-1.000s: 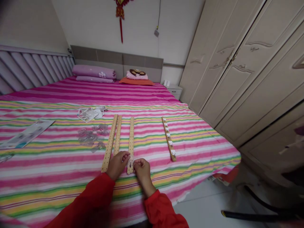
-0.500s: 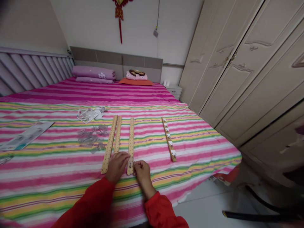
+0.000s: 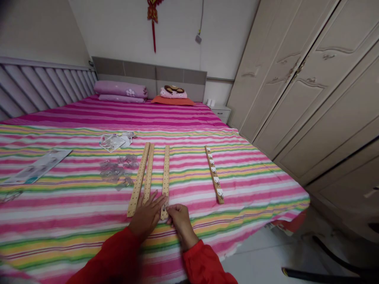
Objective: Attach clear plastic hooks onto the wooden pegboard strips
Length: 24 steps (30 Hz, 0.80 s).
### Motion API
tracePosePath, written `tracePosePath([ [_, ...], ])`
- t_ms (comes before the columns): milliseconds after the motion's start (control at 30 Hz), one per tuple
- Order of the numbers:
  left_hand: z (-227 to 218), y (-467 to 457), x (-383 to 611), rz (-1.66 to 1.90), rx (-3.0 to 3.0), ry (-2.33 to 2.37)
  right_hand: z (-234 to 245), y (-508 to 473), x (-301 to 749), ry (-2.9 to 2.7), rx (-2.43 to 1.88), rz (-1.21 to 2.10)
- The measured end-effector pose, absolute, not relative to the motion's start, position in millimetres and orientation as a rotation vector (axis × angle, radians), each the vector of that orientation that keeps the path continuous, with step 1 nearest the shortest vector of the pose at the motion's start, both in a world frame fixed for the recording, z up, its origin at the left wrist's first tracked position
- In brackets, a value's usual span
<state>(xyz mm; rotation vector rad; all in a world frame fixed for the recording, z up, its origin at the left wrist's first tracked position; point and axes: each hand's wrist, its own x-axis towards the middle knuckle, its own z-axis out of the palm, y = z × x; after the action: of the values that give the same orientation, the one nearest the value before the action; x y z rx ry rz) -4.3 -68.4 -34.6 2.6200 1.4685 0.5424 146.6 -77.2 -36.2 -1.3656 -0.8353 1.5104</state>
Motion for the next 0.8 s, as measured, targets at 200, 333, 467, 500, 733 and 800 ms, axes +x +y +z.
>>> tracePosePath([
  [200,-32,-70,1,0.51,2.537,1.535,-46,-74,142,-0.752,-1.331,1.381],
  [333,-29,-73,6,0.469,2.508,1.597,-45,-75,140,-0.717,-1.264,1.391],
  [467,-26,-77,11,0.422,2.465,1.633,-41,-79,142,-0.737,-1.287,1.434],
  [500,-25,-78,12,0.425,2.452,1.623,-40,-80,143,-0.746,-1.295,1.438],
  [733,-13,-69,-11,0.783,2.287,1.528,-43,-84,152,-0.762,-1.303,1.535],
  [800,-9,-59,-34,0.998,2.126,1.573,-43,-84,156,-0.764,-1.296,1.478],
])
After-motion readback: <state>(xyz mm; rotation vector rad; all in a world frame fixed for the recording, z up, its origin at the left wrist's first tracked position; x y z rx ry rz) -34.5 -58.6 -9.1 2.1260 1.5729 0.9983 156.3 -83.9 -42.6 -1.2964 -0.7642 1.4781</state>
